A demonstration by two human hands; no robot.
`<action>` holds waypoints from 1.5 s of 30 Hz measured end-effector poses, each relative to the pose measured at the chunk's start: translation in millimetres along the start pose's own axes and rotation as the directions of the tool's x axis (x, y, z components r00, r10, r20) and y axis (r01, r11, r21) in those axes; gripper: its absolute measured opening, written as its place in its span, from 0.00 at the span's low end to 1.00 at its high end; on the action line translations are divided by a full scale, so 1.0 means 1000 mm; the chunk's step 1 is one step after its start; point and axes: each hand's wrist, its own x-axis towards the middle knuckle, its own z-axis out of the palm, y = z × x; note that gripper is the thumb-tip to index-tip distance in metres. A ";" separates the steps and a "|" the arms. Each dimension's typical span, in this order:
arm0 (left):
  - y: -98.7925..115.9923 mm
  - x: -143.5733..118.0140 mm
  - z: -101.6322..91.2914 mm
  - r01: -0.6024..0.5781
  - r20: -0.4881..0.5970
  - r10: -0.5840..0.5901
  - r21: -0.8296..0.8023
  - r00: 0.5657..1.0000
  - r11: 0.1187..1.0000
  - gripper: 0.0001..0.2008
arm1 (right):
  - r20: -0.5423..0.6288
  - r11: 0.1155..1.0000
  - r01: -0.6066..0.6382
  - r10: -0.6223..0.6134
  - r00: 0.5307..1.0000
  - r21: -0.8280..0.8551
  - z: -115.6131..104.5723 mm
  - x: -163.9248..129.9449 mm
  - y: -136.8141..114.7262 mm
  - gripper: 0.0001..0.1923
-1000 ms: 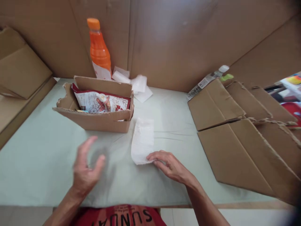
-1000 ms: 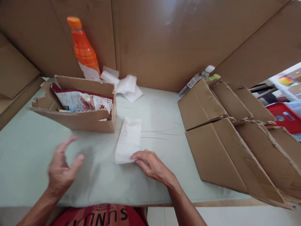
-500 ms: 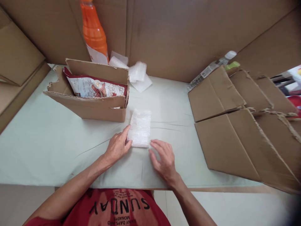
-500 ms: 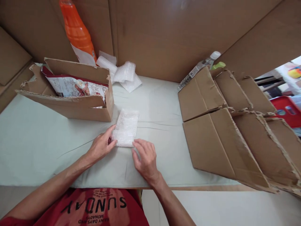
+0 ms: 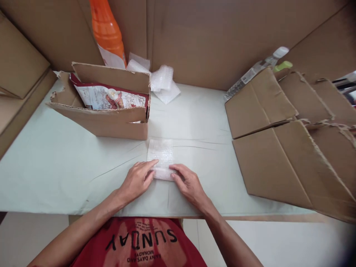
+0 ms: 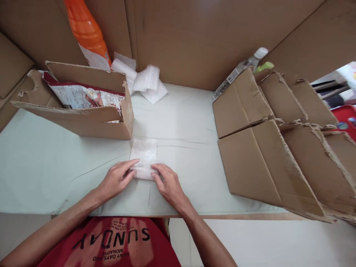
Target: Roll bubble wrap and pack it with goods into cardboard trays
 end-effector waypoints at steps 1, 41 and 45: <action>-0.001 0.003 0.002 0.048 0.011 -0.048 0.016 0.999 0.999 0.19 | -0.078 0.997 0.028 -0.033 0.996 -0.069 0.000 -0.002 -0.002 0.13; 0.019 -0.018 -0.009 0.107 -0.135 -0.164 -0.355 0.977 0.929 0.33 | 0.093 0.969 -0.033 0.010 0.996 0.244 0.010 0.028 -0.022 0.08; 0.003 0.005 -0.070 -0.093 -0.449 0.131 0.104 0.884 0.990 0.36 | -0.024 0.982 0.072 -0.069 0.997 0.172 -0.016 0.047 -0.027 0.04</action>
